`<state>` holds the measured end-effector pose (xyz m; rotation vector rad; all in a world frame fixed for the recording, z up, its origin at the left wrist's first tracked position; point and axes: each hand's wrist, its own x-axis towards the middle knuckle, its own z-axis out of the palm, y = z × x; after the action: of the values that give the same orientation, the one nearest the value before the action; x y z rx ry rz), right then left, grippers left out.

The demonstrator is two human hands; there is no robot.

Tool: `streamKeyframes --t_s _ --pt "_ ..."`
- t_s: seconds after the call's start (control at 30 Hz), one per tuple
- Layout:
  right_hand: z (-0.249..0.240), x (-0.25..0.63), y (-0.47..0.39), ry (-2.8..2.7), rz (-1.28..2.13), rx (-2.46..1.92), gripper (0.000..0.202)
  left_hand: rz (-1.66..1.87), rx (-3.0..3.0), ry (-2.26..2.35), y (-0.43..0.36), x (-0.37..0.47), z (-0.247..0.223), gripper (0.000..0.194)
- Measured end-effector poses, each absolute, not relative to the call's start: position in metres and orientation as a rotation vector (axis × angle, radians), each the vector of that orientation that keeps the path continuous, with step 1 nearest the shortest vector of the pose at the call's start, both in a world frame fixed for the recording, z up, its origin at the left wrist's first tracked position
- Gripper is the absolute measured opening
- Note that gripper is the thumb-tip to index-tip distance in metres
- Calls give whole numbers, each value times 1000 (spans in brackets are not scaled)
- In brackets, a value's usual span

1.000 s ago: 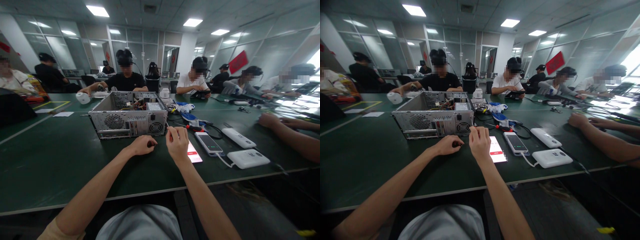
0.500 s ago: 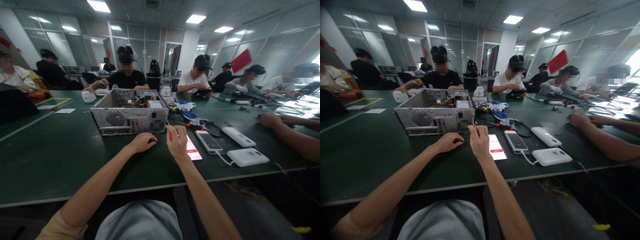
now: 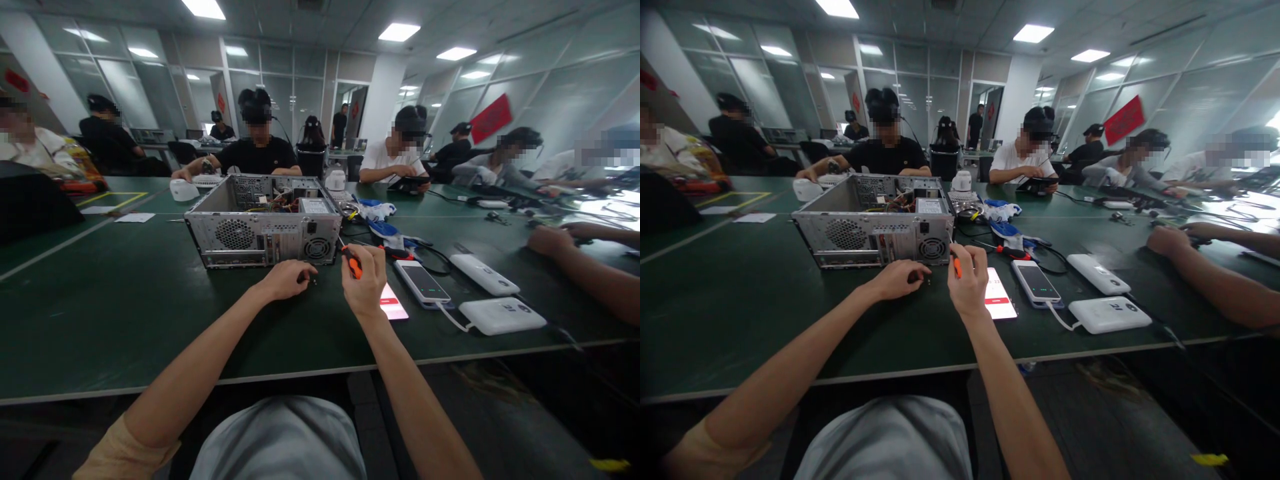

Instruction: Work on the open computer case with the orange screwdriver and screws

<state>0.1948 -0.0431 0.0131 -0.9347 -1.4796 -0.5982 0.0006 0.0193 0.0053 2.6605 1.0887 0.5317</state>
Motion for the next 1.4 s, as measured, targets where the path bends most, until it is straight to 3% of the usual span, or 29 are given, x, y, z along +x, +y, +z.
streamKeyframes --t_s 0.23,0.43,1.13,1.3,1.4 --pt "14 191 -45 -1490 -544 -1021 5 577 2738 1021 16 1 3 31" --pt "18 194 -53 -1493 -445 -1101 25 604 2854 973 14 3 5 22" --pt "14 195 -47 -1566 -586 -997 25 533 2915 988 9 13 -3 25" --pt "15 190 -49 -1590 -545 -1018 21 557 2887 1013 8 14 -2 40" --pt "16 190 -52 -1504 -510 -1073 31 587 2835 1021 9 12 -1 55"
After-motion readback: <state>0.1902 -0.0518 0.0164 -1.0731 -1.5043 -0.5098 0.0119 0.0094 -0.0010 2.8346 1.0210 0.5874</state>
